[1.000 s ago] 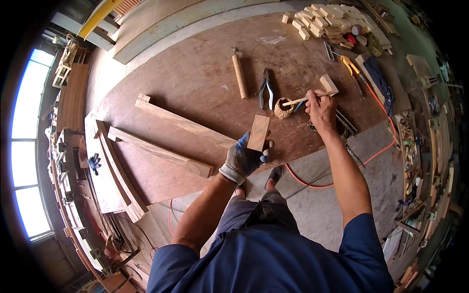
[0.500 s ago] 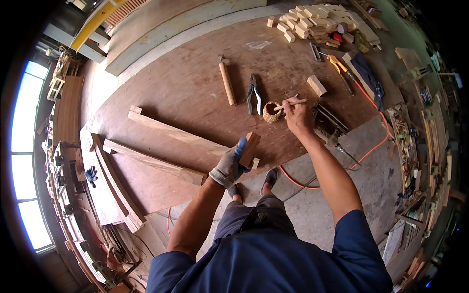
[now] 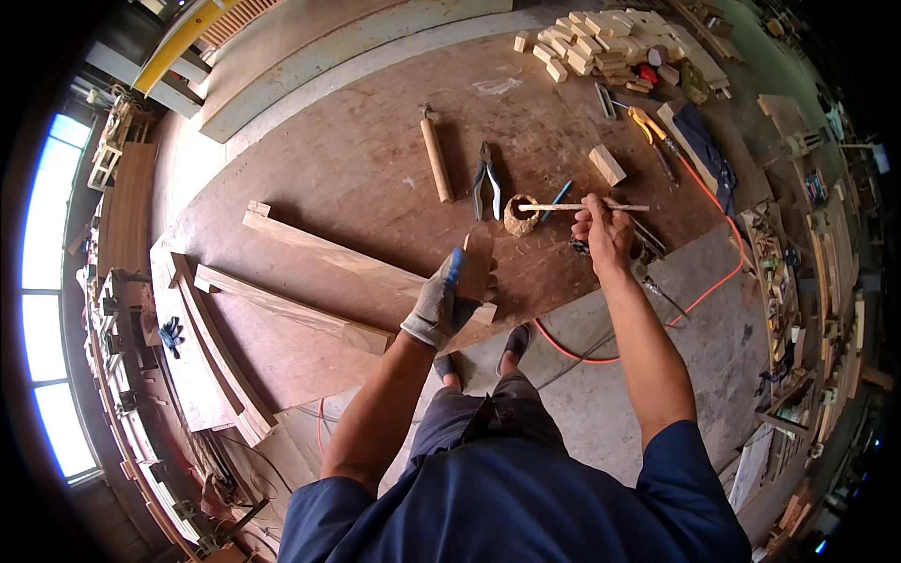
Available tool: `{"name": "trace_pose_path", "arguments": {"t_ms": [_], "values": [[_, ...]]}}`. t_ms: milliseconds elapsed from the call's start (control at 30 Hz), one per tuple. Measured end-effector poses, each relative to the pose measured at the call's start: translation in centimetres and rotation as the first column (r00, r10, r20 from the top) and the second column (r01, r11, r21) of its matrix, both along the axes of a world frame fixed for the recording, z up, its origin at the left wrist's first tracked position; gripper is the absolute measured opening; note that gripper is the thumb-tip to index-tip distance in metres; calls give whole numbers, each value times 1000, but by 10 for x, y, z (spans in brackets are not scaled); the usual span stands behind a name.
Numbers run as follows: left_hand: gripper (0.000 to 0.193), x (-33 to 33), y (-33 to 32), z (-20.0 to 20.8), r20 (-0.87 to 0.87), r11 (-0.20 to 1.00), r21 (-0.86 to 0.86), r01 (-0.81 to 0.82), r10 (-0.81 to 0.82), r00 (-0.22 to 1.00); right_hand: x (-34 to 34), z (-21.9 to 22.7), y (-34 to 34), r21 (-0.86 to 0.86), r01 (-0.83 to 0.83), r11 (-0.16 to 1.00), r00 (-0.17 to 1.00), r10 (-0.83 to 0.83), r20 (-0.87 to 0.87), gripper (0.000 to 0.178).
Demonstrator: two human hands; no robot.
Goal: The person uses a nail gun to fasten small wooden blocks to long wooden planks on a workbench. They repeatedly measure and mark the wood with a ruler and pencil before nailing. After assembling several frames, the person carries them to a nearby rack and stacks them.
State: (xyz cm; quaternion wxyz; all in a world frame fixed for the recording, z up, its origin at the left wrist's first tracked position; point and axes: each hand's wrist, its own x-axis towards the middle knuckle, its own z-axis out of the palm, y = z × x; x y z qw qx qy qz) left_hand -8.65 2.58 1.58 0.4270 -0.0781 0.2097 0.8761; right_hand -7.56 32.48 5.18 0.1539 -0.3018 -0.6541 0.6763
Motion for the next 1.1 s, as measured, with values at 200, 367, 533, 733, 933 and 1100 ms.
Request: {"name": "trace_pose_path", "arguments": {"t_ms": [200, 367, 533, 733, 933, 1100], "values": [[45, -3, 12, -10, 223, 988, -3, -157, 154, 963, 1, -18, 3, -131, 53, 990, 998, -47, 47, 30], [43, -9, 17, -13, 255, 987, -6, -162, 158, 954, 10, -15, 5, -208, 120, 971, 993, -114, 40, 31], [43, -11, 22, -12, 127, 991, -19, -129, 130, 983, 21, -22, 19, -377, 129, 917, 991, -127, 30, 30], [43, -15, 30, -26, 123, 994, 12, -107, 105, 987, 45, 12, 17, -488, -23, 873, 994, -33, -105, 26], [43, -12, 34, -31, 130, 996, 72, -49, 39, 991, 53, 32, -13, -297, -130, 946, 986, 90, -144, 25], [43, -5, 35, -23, -44, 999, 31, -5, 6, 999, 49, 33, -19, -221, -94, 971, 986, 60, -155, 30]]}}
